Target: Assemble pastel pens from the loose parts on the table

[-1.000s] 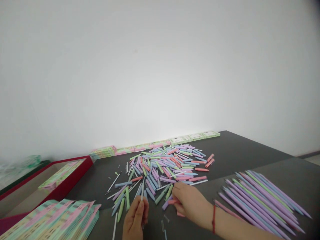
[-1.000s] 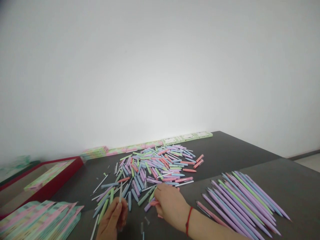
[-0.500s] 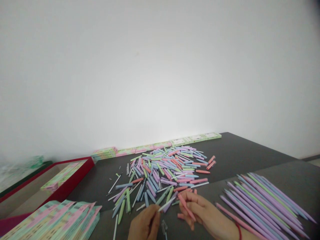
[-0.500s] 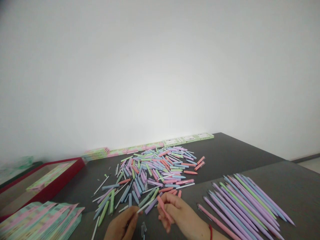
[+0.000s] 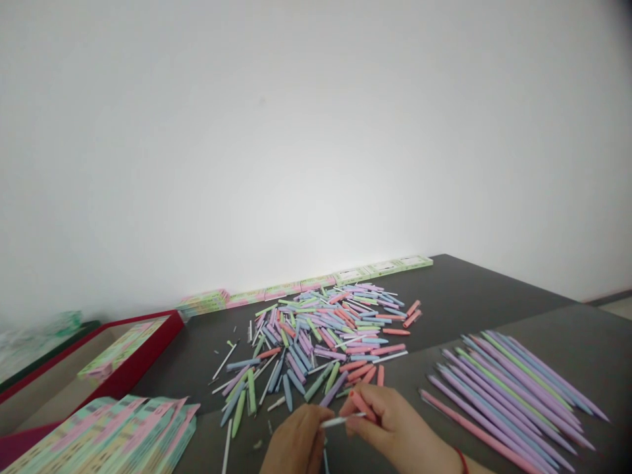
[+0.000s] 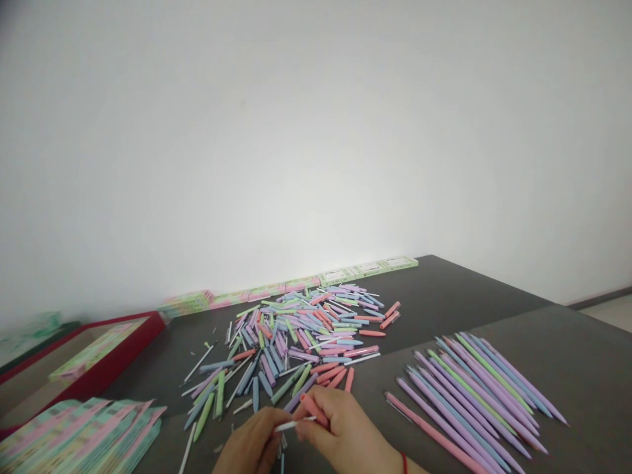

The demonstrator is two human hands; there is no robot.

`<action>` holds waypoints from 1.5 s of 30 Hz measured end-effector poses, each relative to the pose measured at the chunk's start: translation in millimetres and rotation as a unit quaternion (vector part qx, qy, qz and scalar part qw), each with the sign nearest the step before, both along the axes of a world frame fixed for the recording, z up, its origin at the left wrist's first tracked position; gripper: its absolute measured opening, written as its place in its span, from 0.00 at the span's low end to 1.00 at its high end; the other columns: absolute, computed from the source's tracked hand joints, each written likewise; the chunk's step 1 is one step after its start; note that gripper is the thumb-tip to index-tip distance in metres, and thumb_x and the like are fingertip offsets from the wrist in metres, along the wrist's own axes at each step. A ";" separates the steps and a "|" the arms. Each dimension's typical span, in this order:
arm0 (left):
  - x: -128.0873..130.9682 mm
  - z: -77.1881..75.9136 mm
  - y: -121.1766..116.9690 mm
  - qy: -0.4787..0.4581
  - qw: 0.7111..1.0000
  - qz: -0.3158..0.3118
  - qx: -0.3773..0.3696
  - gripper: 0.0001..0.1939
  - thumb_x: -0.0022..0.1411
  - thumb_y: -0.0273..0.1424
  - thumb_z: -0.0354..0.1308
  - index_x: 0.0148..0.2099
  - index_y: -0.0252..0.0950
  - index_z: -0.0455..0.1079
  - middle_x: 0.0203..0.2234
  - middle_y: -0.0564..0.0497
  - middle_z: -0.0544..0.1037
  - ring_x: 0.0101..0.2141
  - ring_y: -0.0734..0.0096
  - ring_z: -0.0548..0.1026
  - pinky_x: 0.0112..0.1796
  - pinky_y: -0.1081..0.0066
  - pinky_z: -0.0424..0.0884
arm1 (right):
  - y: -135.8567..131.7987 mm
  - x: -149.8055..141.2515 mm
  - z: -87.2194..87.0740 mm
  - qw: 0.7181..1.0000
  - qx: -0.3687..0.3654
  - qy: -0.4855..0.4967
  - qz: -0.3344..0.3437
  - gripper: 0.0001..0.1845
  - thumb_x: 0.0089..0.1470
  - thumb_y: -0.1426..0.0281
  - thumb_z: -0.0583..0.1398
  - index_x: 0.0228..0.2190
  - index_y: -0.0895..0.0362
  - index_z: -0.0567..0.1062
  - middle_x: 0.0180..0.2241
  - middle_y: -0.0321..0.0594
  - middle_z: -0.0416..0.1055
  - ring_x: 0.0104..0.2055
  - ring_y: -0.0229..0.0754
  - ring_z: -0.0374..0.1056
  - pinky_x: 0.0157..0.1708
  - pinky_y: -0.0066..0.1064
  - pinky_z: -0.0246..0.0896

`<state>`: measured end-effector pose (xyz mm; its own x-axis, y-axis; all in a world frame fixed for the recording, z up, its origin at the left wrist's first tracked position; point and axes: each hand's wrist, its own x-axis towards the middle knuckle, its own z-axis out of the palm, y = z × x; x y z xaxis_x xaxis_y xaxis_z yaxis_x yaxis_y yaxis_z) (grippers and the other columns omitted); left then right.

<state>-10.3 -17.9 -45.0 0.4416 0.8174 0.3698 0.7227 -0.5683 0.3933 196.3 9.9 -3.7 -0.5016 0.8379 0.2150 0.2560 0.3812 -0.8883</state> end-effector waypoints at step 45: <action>-8.4 -4.3 9.3 0.138 0.982 0.100 0.077 0.09 0.61 0.24 0.49 0.35 0.41 0.68 0.29 0.51 0.77 0.31 0.65 0.76 0.32 0.71 0.70 | 34.5 33.5 -0.3 0.919 0.204 -0.334 -0.055 0.08 0.57 0.76 0.55 0.36 0.57 0.74 0.38 0.42 0.73 0.40 0.43 0.69 0.40 0.31 0.60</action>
